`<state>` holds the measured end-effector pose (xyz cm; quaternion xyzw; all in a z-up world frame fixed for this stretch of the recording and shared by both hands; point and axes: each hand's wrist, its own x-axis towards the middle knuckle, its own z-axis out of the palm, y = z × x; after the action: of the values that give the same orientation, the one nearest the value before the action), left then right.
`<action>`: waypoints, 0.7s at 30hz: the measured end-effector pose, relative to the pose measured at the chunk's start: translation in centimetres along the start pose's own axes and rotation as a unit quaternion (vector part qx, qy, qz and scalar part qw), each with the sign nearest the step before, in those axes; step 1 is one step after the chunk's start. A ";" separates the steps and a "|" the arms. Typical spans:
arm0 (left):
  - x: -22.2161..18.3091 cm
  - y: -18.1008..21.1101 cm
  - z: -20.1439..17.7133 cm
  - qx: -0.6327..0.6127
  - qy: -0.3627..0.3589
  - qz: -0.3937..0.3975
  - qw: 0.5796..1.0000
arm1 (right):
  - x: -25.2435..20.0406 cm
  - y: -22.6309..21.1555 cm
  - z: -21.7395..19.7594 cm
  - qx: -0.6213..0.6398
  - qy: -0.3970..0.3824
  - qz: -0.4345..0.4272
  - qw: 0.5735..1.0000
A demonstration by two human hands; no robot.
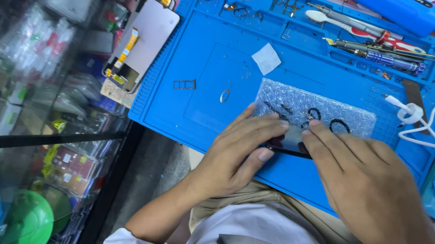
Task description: The person tests a new phone screen by touching icons and menus, then installs a sim tray and attaches the back cover of the device.
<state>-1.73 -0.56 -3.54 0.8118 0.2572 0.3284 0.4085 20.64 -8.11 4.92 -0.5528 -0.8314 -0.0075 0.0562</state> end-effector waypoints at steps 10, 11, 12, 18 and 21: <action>0.6 0.1 0.3 0.030 -0.012 0.006 0.999 | 0.9 0.3 2.5 0.089 0.054 0.032 0.994; 0.6 0.0 0.4 0.030 -0.010 0.008 0.999 | 0.9 0.3 2.5 0.087 0.053 0.029 0.994; 0.6 0.0 0.4 0.029 -0.008 0.010 1.000 | 0.9 0.2 2.5 0.076 0.056 0.024 0.995; 0.9 0.1 0.2 0.024 -0.005 0.032 0.999 | 0.7 0.3 2.5 0.072 0.078 0.012 0.994; 1.0 0.2 0.8 0.075 -0.017 0.045 0.996 | -0.8 1.3 2.4 0.098 0.067 0.025 0.993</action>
<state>-0.44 -0.45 -3.42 0.8564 0.2371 0.3121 0.3360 21.92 -8.14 2.35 -0.5636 -0.8083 0.0379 0.1659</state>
